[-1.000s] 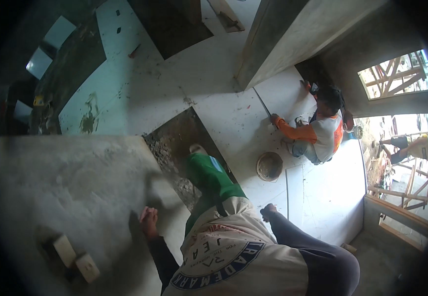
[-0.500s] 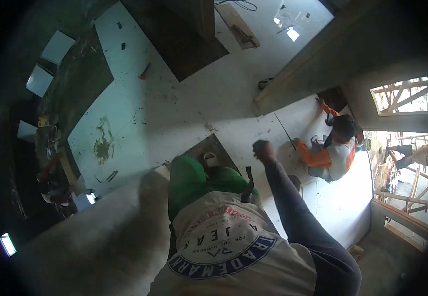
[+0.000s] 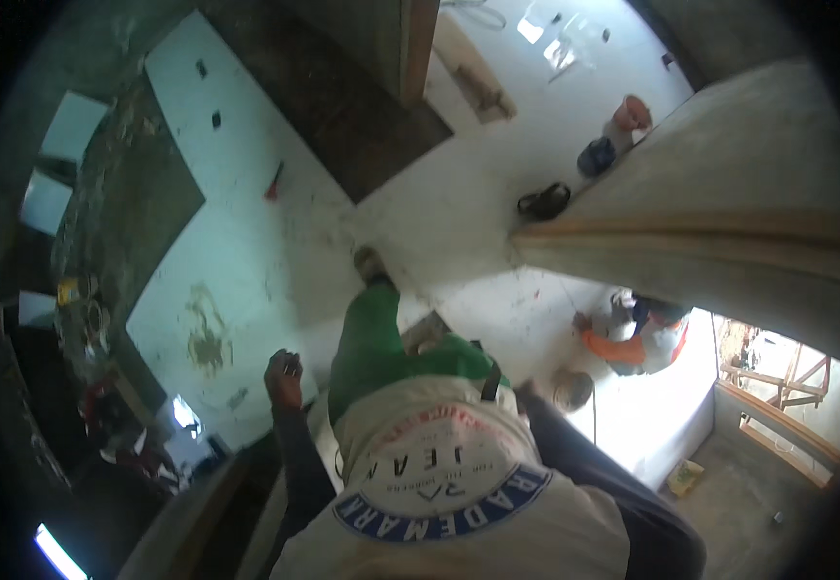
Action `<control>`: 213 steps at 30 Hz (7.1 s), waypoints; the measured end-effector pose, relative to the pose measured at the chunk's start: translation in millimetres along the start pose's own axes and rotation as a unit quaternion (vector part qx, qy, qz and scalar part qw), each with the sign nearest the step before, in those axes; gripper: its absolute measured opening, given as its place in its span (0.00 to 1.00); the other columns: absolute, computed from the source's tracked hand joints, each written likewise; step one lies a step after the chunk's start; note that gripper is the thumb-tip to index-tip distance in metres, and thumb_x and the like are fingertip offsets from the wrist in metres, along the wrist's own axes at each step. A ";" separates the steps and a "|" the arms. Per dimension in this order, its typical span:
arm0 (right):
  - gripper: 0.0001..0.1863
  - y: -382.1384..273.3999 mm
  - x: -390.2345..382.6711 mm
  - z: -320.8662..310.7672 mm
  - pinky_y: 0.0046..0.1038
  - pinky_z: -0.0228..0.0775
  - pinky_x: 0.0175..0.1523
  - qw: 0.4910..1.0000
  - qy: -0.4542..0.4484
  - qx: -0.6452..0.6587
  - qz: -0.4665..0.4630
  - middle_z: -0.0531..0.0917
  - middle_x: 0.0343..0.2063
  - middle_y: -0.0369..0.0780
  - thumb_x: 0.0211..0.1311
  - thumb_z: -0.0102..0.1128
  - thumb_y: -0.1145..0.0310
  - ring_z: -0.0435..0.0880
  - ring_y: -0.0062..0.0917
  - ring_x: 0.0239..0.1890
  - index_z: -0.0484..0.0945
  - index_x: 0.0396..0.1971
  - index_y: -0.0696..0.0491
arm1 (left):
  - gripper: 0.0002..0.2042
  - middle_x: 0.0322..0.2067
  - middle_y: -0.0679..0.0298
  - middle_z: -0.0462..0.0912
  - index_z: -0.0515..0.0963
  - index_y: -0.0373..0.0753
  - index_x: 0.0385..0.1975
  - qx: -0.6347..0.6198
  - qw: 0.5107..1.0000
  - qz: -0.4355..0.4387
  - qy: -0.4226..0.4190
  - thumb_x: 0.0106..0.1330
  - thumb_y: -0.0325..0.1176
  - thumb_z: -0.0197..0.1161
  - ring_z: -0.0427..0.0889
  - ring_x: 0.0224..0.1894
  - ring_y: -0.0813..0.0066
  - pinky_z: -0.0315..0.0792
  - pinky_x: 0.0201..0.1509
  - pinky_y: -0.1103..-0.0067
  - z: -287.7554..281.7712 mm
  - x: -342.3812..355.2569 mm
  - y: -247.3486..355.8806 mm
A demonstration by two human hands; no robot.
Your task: The person holds a green tape measure to check the dimensions of a white tile on the floor, marks the tile with a pencil, and picks up other pieces of tile.
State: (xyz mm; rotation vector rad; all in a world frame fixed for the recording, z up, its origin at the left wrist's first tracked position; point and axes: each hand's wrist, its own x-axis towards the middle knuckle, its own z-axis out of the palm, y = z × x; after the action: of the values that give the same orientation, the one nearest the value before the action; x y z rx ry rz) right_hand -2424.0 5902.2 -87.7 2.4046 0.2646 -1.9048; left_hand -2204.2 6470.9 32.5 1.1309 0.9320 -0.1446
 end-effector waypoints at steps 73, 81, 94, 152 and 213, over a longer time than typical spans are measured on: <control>0.11 477.3 681.5 -741.8 0.34 0.77 0.33 0.420 0.330 0.845 -0.002 0.86 0.27 0.44 0.71 0.59 0.63 0.85 0.28 0.28 0.81 0.35 0.55 | 0.11 0.29 0.49 0.88 0.85 0.37 0.31 0.929 0.299 0.169 -0.137 0.61 0.40 0.68 0.88 0.34 0.45 0.80 0.40 0.55 590.8 875.5 17.9; 0.20 294.1 281.5 -648.9 0.42 0.81 0.42 0.429 0.176 0.869 0.170 0.89 0.29 0.51 0.54 0.67 0.59 0.89 0.42 0.32 0.86 0.40 0.60 | 0.18 0.32 0.54 0.89 0.86 0.40 0.31 0.936 0.025 0.139 -0.321 0.67 0.50 0.69 0.90 0.40 0.54 0.81 0.46 0.59 555.4 713.3 229.5; 0.22 -233.0 71.3 -516.3 0.46 0.86 0.39 0.280 0.114 0.856 0.420 0.86 0.33 0.57 0.61 0.54 0.71 0.90 0.48 0.28 0.77 0.56 0.49 | 0.06 0.23 0.57 0.85 0.89 0.42 0.30 0.889 0.203 0.089 -0.400 0.64 0.34 0.68 0.84 0.24 0.62 0.76 0.27 0.65 687.3 615.7 274.1; 0.12 -340.5 -128.6 528.7 0.41 0.74 0.23 -0.474 0.006 0.855 0.211 0.81 0.21 0.47 0.63 0.66 0.68 0.82 0.36 0.18 0.81 0.33 0.63 | 0.23 0.26 0.46 0.87 0.86 0.29 0.37 0.707 0.045 0.360 -0.607 0.56 0.47 0.68 0.86 0.31 0.50 0.79 0.41 0.59 366.8 -625.9 -772.5; 0.28 1244.1 -552.1 1294.6 0.45 0.85 0.47 0.215 0.033 0.866 0.450 0.88 0.41 0.56 0.53 0.74 0.62 0.91 0.46 0.40 0.79 0.46 0.69 | 0.17 0.30 0.45 0.89 0.86 0.31 0.34 0.760 0.524 0.211 -0.321 0.53 0.41 0.74 0.90 0.35 0.53 0.80 0.42 0.61 1223.6 -1262.7 -1298.7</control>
State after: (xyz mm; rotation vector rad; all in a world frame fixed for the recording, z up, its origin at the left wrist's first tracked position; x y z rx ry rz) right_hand -3573.5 4425.4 74.8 -0.6438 2.2012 0.4244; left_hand -3008.4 4440.4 124.5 2.5965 -0.5010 -1.0576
